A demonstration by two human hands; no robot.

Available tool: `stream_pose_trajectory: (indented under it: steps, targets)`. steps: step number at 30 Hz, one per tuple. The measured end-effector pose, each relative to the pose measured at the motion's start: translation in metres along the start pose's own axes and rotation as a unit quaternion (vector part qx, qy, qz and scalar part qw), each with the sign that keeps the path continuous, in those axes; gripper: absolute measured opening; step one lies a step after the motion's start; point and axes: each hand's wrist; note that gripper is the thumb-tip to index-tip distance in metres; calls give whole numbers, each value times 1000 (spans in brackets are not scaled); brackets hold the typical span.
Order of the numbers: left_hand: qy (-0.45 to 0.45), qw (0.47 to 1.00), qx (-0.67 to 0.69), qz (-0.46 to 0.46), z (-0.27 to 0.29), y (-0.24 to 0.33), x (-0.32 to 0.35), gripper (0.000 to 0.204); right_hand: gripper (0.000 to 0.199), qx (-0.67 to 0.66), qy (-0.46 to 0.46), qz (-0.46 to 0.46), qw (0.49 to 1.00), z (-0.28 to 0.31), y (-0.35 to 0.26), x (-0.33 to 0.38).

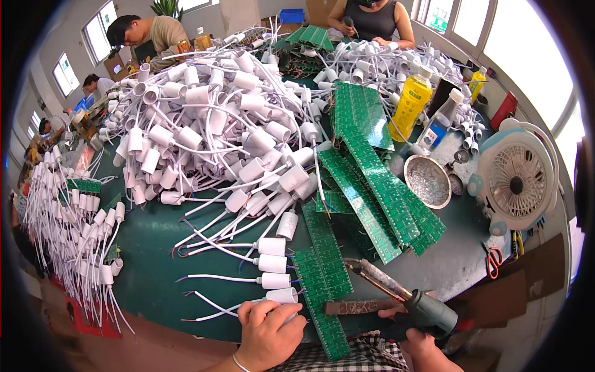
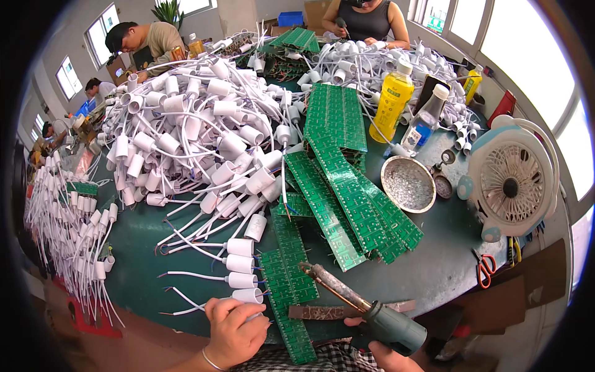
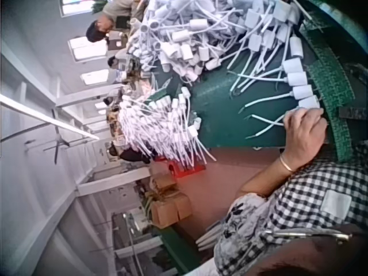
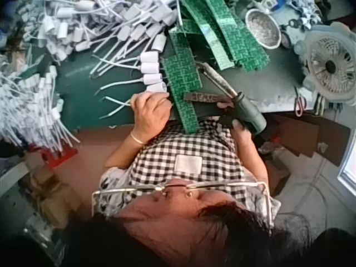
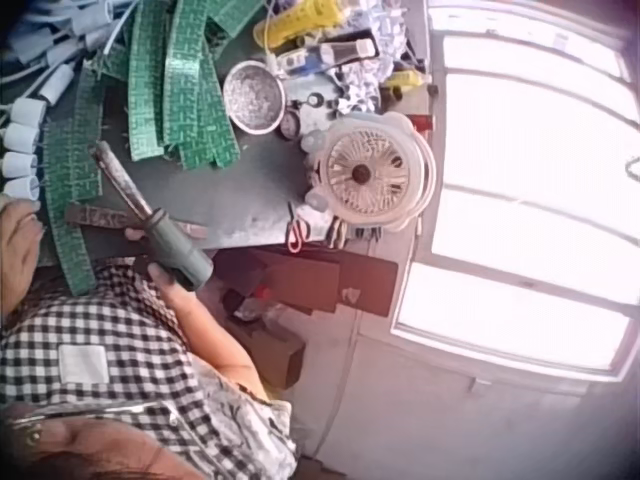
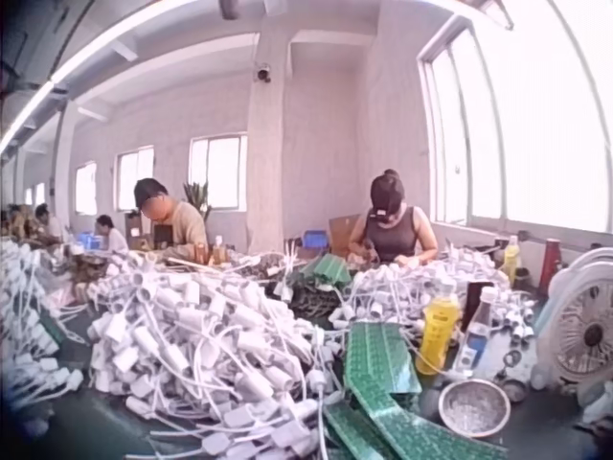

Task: The person solders wires from light bulb housings onto circuit boards at an industrial workstation using a soldering iron.

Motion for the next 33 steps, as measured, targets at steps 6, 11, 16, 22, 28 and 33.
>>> stream_pose_trajectory:
  steps: [6, 11, 16, 22, 28, 33]
  targets:
    - [-3, 999, 37, -3, -1, -3, -3, 21, 84, 34, -38, 17, 999, 10, 8, 3]
    - [10, 999, 36, 33, -3, -1, -7, 21, 89, 1, -12, -30, 999, -3, -1, 1]
    - [2, 1000, 15, 27, -10, -3, -16, 18, 77, 110, -11, -99, 989, -26, -45, -6]
    - [35, 998, 1, 45, -9, 3, -19, 14, 44, 247, -145, 40, 957, 24, 2, 53]
    - [31, 998, 8, 57, -14, 4, -21, 13, 44, 223, -106, 72, 966, -3, 7, 64]
    - [31, 997, 20, 74, -16, 1, -21, 13, 46, 296, -157, 128, 933, -10, 5, 63]
Point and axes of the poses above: each hand's wrist, its own x-axis away from the middle knuckle, its own z-axis out of the back of the hand, y = z × x, and after that the axes turned 14 degrees about z, right-handed
